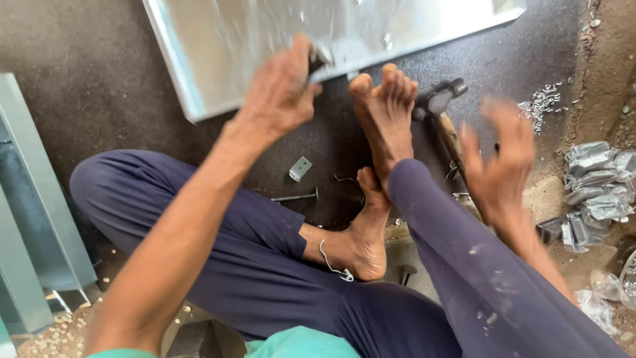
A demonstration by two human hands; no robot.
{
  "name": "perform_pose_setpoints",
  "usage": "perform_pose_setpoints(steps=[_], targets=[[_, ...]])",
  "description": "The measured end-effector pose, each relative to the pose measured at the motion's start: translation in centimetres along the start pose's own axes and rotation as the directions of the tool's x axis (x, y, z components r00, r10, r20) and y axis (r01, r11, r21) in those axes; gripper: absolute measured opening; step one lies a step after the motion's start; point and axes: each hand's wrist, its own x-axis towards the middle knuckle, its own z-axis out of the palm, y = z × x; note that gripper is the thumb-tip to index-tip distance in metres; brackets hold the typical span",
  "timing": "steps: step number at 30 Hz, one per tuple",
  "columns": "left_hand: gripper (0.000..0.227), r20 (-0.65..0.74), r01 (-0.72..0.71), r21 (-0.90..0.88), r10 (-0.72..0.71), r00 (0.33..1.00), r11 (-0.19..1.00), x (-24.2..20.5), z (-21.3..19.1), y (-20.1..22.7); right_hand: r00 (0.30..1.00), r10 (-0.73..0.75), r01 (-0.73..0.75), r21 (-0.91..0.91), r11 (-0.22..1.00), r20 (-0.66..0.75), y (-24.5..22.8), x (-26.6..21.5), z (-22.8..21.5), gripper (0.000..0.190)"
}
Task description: The person sits on the floor and assembles metal frames by attaching small metal brackets using a hammer and nails. They repeatedly position the brackets, hammer the nails, and stack the completed frames.
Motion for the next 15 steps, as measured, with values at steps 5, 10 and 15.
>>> perform_pose_setpoints(steps=[5,10,15], targets=[[0.042,-0.118,-0.148,0.116,0.162,0.980,0.982,0.4,-3.0,0.7,0.906,-0.382,0.378,-0.055,0.924,-0.185,-0.7,9.8,2.1,0.038],[0.047,-0.072,0.051,-0.056,-0.055,0.996,0.997,-0.1,-0.3,0.2,0.921,-0.389,0.389,-0.085,0.917,0.017,-0.1,12.6,4.7,0.018],[0.051,-0.147,0.062,-0.059,-0.070,0.987,0.996,-2.8,2.1,-0.8,0.937,-0.341,0.343,-0.016,0.939,0.076,1.8,9.9,7.3,0.011]])
